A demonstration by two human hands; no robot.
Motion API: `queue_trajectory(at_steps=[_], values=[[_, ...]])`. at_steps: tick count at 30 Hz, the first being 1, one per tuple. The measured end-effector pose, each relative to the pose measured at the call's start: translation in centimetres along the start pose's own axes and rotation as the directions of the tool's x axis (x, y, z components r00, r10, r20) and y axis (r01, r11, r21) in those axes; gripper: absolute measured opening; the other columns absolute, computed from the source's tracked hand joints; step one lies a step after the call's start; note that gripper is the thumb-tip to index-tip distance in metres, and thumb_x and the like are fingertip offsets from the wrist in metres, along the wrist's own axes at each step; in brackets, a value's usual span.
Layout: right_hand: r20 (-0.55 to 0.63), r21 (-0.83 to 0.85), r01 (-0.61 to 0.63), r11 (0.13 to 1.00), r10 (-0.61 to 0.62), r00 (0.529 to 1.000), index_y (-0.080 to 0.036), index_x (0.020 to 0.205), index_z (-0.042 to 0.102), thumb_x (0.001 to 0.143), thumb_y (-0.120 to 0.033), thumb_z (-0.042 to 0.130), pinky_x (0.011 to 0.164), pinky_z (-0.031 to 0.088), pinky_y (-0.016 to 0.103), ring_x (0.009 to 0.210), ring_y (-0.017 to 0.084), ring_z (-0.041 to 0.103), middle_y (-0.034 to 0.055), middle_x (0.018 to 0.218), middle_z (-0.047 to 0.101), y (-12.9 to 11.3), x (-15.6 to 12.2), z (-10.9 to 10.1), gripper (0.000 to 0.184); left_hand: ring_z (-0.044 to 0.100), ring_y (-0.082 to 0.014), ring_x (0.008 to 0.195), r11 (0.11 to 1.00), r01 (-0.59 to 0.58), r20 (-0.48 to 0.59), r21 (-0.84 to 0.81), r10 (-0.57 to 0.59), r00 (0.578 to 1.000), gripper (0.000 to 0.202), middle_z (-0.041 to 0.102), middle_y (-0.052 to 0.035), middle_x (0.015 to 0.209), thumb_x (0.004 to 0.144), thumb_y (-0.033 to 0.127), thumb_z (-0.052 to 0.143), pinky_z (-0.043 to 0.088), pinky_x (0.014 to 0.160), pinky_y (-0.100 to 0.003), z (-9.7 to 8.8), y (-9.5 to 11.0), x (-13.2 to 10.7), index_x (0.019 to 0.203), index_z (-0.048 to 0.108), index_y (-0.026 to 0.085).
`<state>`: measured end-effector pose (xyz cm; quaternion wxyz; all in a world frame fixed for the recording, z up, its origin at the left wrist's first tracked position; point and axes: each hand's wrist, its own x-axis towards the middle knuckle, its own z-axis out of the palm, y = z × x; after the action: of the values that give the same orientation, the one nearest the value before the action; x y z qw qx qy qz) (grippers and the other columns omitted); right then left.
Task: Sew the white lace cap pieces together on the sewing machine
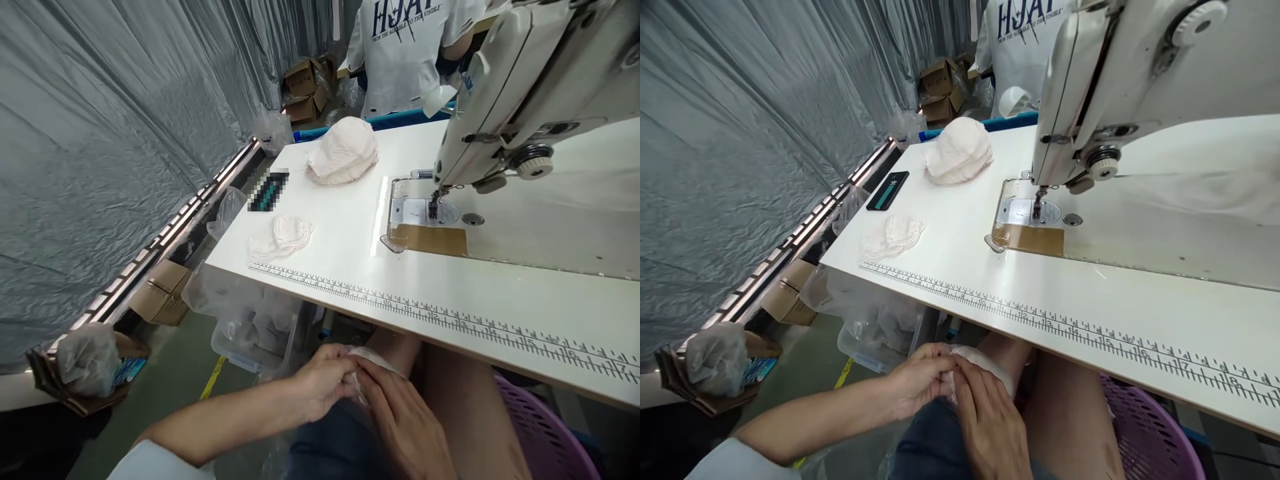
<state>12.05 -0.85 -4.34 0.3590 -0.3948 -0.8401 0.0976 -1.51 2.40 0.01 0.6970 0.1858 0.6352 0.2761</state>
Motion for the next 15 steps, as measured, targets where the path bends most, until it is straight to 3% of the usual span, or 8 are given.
queue_trajectory(at_steps=[2,5,7,9,10,13,15], values=[[0.065,0.231,-0.034,0.972,0.019,0.998,-0.017,0.108,0.061,0.09,-0.012,0.035,0.077,0.049,0.03,0.092,0.019,0.064,0.0092,0.104,0.069,1.0,0.2,-0.4,0.031,0.057,-0.0093,0.063,0.999,0.036,0.023,-0.024,-0.035,0.999,0.027,0.056,0.0009,0.071,0.076,0.031,0.064,0.047,0.067,-0.025,-0.8,0.3,-0.6,0.083,0.043,0.016],[0.328,0.482,-0.327,0.813,0.178,0.928,-0.017,0.095,0.064,0.093,-0.024,0.039,0.064,0.05,0.021,0.073,0.015,0.065,0.0042,0.083,0.07,2.2,0.9,-2.4,0.026,0.061,-0.0161,0.074,0.993,0.012,0.106,0.117,-0.024,0.994,0.032,0.062,-0.0064,0.079,0.078,0.041,0.062,0.047,0.074,-0.032,-2.7,0.8,-1.8,0.084,0.046,0.014],[0.478,0.511,-0.496,0.702,0.247,0.843,-0.017,0.081,0.064,0.093,-0.033,0.04,0.053,0.048,0.018,0.061,0.013,0.062,0.001,0.069,0.067,2.6,1.5,-3.9,0.032,0.06,-0.0178,0.081,0.91,-0.193,0.107,0.368,0.165,0.981,0.035,0.063,-0.0076,0.084,0.079,0.047,0.059,0.045,0.076,-0.032,-3.8,1.2,-2.5,0.087,0.048,0.015],[0.548,0.51,-0.569,0.645,0.267,0.793,-0.017,0.073,0.063,0.092,-0.04,0.041,0.05,0.046,0.018,0.059,0.014,0.06,-0.0003,0.064,0.064,2.6,2.0,-4.9,0.037,0.055,-0.0182,0.092,0.731,-0.392,0.165,0.558,0.365,0.916,0.041,0.06,-0.0075,0.098,0.076,0.047,0.064,0.042,0.082,-0.03,-4.3,1.5,-3.0,0.1,0.05,0.017],[0.583,0.519,-0.612,0.597,0.276,0.764,-0.017,0.072,0.063,0.09,-0.043,0.044,0.052,0.046,0.018,0.06,0.014,0.06,-0.0004,0.065,0.064,2.6,2.1,-5.2,0.037,0.053,-0.0184,0.096,0.669,-0.446,0.226,0.595,0.394,0.891,0.049,0.058,-0.0068,0.106,0.072,0.045,0.068,0.041,0.083,-0.029,-4.3,1.7,-3.0,0.109,0.051,0.019],[0.691,0.544,-0.745,0.387,0.297,0.659,-0.017,0.076,0.065,0.084,-0.045,0.053,0.059,0.046,0.02,0.067,0.016,0.059,-0.0007,0.071,0.064,2.8,1.6,-5.7,0.031,0.052,-0.0171,0.092,0.656,-0.476,0.44,0.586,0.236,0.867,0.069,0.058,-0.0026,0.105,0.061,0.04,0.078,0.04,0.077,-0.024,-3.5,1.6,-2.8,0.122,0.05,0.026],[0.727,0.548,-0.783,0.296,0.294,0.62,-0.019,0.082,0.067,0.083,-0.043,0.057,0.065,0.045,0.023,0.073,0.017,0.059,-0.0002,0.076,0.065,2.9,0.9,-5.9,0.026,0.052,-0.0137,0.078,0.681,-0.45,0.483,0.577,0.159,0.861,0.056,0.06,0.0006,0.087,0.06,0.038,0.078,0.038,0.068,-0.021,-2.9,1.2,-2.5,0.11,0.06,0.021]])
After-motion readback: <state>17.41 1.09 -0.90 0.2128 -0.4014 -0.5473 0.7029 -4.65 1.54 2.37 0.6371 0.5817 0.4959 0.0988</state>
